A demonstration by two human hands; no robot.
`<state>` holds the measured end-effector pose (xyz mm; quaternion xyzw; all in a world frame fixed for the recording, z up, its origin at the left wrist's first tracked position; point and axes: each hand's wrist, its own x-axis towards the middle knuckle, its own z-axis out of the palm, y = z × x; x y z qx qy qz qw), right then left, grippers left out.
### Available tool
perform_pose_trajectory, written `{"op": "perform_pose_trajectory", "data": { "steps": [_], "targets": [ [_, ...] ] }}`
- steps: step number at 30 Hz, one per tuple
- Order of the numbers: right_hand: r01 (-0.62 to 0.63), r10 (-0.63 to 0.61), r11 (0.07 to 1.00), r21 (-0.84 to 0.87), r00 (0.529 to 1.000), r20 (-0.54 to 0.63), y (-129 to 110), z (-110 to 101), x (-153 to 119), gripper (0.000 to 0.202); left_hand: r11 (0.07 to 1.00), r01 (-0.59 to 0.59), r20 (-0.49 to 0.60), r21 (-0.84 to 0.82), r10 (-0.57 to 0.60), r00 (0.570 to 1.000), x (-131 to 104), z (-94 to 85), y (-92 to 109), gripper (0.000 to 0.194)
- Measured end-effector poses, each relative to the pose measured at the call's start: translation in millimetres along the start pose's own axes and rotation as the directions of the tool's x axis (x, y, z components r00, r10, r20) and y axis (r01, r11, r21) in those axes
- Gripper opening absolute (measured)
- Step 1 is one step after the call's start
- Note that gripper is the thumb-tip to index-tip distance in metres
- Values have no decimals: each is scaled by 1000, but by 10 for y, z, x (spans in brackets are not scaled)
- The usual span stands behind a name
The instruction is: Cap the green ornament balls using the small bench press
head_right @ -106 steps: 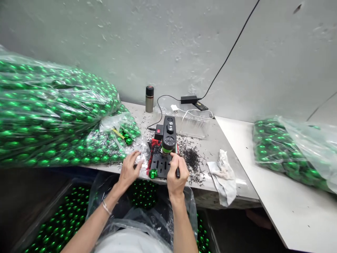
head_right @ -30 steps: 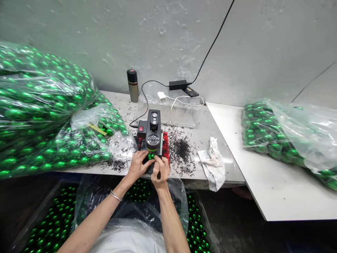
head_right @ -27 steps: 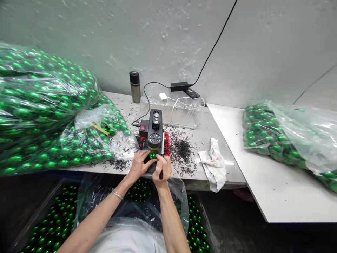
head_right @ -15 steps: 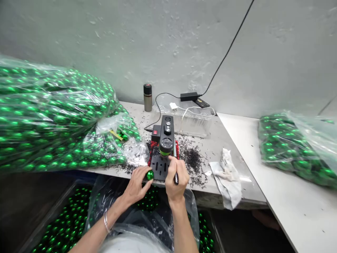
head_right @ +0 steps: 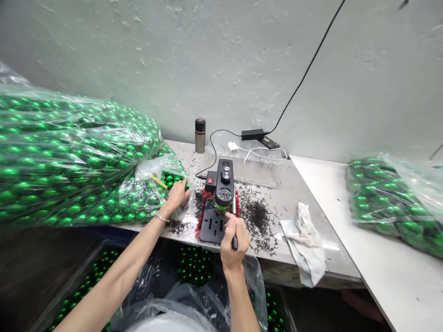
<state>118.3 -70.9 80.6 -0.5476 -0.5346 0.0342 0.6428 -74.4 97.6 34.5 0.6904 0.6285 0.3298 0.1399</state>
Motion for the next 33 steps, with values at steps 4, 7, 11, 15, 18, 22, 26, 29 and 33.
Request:
{"op": "perform_pose_trajectory", "data": {
  "steps": [4,7,11,15,18,22,26,29,33],
  "targets": [
    [23,-23,1000,-3,1000,-4,21,6,-7,26,993,64,21,-103,-63,998,21,40,33,20],
    [45,-45,999,4,999,5,22,3,-8,24,974,115,25,-194,-112,993,-37,-8,25,21],
    [57,-57,998,8,998,9,22,1,-12,24,737,300,185,-606,-237,954,-275,-150,57,33],
    [48,-48,999,8,999,1,38,9,-24,24,121,492,449,-862,-270,852,-622,-325,228,43],
    [49,-49,999,10,999,1,44,14,-30,24,-29,548,538,-836,-243,807,-809,-381,397,36],
    [83,-83,997,3,997,5,27,10,-23,24,16,601,579,-799,-247,777,-935,-217,561,35],
    [124,-124,992,-17,992,15,-2,-5,-6,24,371,553,493,-746,-251,833,-1031,114,657,36],
    [155,-154,987,-32,988,25,-9,-14,-1,24,691,379,377,-616,-164,912,-1094,280,695,36],
    [187,-186,982,-30,982,30,0,-14,-2,24,944,13,214,-331,61,975,-1138,337,709,36]
  ]
}}
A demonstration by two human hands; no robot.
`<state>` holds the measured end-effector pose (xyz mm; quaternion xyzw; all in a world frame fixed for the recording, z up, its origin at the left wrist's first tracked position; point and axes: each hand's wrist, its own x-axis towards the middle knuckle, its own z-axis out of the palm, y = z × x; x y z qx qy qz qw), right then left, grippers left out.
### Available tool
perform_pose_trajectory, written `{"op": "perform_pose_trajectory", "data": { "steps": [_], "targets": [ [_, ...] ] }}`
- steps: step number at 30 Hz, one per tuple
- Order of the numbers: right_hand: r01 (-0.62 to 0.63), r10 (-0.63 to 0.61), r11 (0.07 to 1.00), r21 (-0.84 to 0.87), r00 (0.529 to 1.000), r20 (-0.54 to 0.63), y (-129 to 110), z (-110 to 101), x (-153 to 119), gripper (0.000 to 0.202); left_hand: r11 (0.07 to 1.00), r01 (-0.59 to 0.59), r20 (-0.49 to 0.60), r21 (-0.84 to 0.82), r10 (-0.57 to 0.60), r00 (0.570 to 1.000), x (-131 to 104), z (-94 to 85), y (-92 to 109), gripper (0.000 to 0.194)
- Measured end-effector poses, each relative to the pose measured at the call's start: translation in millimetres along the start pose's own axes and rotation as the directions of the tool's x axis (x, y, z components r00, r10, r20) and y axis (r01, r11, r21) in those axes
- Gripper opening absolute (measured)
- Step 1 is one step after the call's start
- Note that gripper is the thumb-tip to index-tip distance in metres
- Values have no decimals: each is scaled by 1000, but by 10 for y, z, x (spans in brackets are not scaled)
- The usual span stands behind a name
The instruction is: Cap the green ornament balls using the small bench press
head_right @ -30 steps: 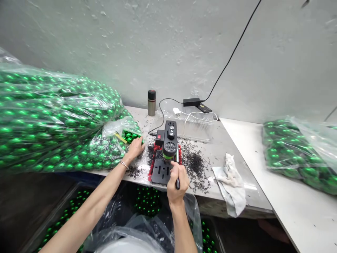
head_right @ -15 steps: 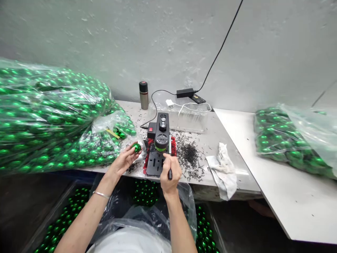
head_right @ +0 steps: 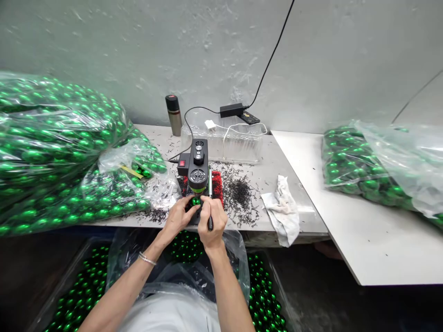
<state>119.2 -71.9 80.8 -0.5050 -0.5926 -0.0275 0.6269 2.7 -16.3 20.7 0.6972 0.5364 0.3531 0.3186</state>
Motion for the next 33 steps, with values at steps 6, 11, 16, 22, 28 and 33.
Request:
{"op": "perform_pose_trajectory", "data": {
  "steps": [6,11,16,22,28,33],
  "targets": [
    [8,-8,1000,-3,1000,3,0,-5,-5,25,951,-221,-73,216,241,968,-15,92,-49,30],
    [29,-29,1000,-1,1000,2,70,15,-73,27,929,-299,-146,219,334,931,-27,155,-122,26],
    [69,-69,998,4,996,-51,197,90,-162,29,926,-312,-166,212,349,922,-36,154,-139,27],
    [88,-91,995,-45,992,-83,312,143,-277,28,924,-314,-157,217,350,923,-40,148,-127,26],
    [82,-88,995,-59,991,-101,377,157,-344,28,927,-315,-158,204,349,924,-47,157,-125,26],
    [108,-114,992,-70,989,-91,418,180,-372,28,936,-294,-141,194,324,936,-50,155,-131,26]
  ]
}}
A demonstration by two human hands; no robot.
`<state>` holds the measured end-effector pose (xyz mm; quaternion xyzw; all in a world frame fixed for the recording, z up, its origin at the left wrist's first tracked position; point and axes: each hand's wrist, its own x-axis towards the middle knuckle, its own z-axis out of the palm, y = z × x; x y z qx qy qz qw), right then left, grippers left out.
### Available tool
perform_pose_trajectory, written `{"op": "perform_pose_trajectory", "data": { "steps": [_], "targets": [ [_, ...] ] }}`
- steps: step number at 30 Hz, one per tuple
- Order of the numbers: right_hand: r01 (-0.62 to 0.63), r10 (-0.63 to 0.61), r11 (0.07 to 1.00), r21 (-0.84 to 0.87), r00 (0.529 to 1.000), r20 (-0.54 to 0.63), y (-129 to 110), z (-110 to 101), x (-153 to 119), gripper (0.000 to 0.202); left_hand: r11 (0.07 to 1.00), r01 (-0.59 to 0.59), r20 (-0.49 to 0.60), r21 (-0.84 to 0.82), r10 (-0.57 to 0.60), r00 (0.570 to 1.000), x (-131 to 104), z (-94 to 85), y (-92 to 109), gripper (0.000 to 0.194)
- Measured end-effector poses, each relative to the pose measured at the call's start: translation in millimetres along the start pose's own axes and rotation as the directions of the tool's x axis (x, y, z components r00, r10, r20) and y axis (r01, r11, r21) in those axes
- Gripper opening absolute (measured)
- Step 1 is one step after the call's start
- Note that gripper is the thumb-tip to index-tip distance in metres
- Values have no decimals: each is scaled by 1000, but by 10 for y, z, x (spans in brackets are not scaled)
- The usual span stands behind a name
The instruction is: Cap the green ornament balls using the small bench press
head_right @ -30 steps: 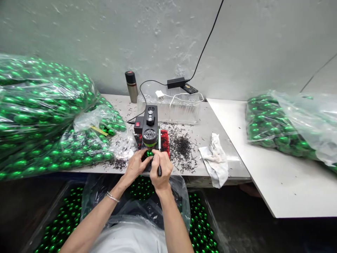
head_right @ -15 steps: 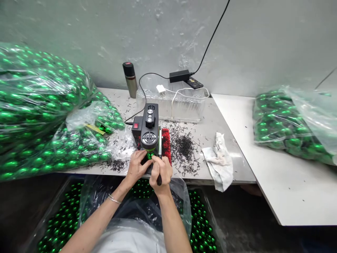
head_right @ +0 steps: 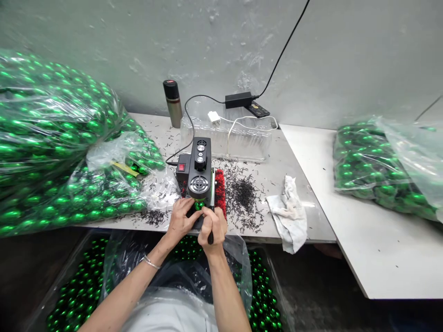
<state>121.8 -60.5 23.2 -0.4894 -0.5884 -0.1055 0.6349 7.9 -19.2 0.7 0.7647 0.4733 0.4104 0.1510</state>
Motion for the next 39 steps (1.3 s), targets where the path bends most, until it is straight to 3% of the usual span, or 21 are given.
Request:
{"op": "perform_pose_trajectory", "data": {
  "steps": [4,8,14,17,19,23,26,28,31,36,39],
  "targets": [
    [-47,47,999,4,999,-1,-72,-16,80,28,1000,27,22,-7,-27,999,26,20,-13,27],
    [-138,138,990,10,990,20,-260,-105,334,25,998,29,13,-52,-28,1000,-26,-16,6,27],
    [-215,214,976,16,974,72,-399,-191,495,23,999,-49,59,-23,50,997,-499,-372,81,33],
    [-233,231,971,50,972,36,-349,-151,419,24,997,-78,63,19,77,995,-542,-548,-13,45],
    [-232,231,971,63,973,19,-312,-121,374,24,995,-37,7,89,37,999,-349,-639,-178,42],
    [-220,221,972,87,975,2,-278,-101,343,22,941,209,-170,266,-167,971,388,-750,-660,23],
    [-214,215,971,103,977,2,-272,-103,331,22,925,242,-97,294,-223,970,889,-738,-951,25],
    [-223,223,969,102,975,13,-267,-101,318,23,930,228,-60,288,-220,974,1086,-699,-1050,30],
    [-248,247,962,112,969,23,-261,-92,299,23,932,228,-30,282,-229,973,1200,-647,-1098,33],
    [-260,260,957,132,965,13,-254,-76,282,23,918,276,17,283,-293,956,1228,-655,-1097,20],
    [-269,268,956,120,963,26,-244,-80,270,24,914,299,41,275,-321,946,1243,-714,-1065,27]
  ]
}}
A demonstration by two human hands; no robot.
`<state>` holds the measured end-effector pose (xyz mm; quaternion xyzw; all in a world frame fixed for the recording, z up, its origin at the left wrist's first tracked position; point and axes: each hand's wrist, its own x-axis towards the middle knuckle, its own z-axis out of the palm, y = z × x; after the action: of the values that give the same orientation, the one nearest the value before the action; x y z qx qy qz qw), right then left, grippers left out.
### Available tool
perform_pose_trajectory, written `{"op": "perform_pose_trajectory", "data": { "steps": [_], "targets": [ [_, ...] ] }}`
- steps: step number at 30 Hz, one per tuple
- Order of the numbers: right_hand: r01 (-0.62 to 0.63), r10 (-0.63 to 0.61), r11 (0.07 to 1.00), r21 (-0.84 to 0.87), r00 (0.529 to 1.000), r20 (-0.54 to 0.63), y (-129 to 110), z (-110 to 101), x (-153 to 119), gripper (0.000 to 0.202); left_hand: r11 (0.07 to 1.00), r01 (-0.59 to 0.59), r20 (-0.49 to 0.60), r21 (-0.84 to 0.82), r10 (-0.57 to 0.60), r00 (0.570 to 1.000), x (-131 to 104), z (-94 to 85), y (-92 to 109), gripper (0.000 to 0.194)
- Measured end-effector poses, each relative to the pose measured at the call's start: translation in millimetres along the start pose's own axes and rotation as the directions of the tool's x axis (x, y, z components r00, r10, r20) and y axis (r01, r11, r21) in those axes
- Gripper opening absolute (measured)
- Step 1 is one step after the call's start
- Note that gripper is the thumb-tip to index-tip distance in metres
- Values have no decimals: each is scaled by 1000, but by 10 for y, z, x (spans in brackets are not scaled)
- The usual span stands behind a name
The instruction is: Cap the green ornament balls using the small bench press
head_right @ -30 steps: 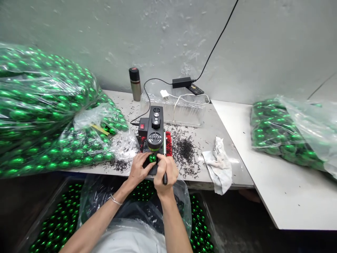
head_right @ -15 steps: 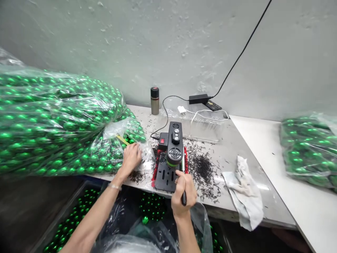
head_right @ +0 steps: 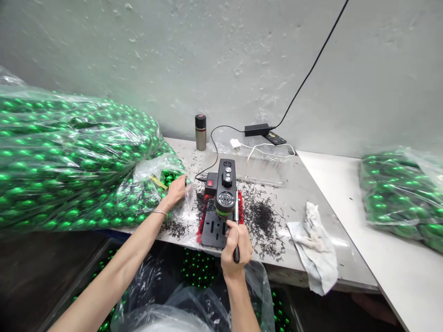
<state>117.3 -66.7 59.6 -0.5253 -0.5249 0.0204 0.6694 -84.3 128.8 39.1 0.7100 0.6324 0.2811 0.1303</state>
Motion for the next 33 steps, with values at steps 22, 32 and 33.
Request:
{"op": "perform_pose_trajectory", "data": {
  "steps": [22,32,33],
  "targets": [
    [45,-43,998,-37,998,42,-20,-9,7,23,556,392,389,-733,-129,912,-1308,328,685,38],
    [62,-61,998,-21,997,37,-41,-5,16,22,919,-260,207,-296,327,922,-1292,265,808,32],
    [64,-63,998,-21,997,38,-40,-4,15,22,918,-276,224,-284,343,912,-1282,251,809,32]
  ]
}}
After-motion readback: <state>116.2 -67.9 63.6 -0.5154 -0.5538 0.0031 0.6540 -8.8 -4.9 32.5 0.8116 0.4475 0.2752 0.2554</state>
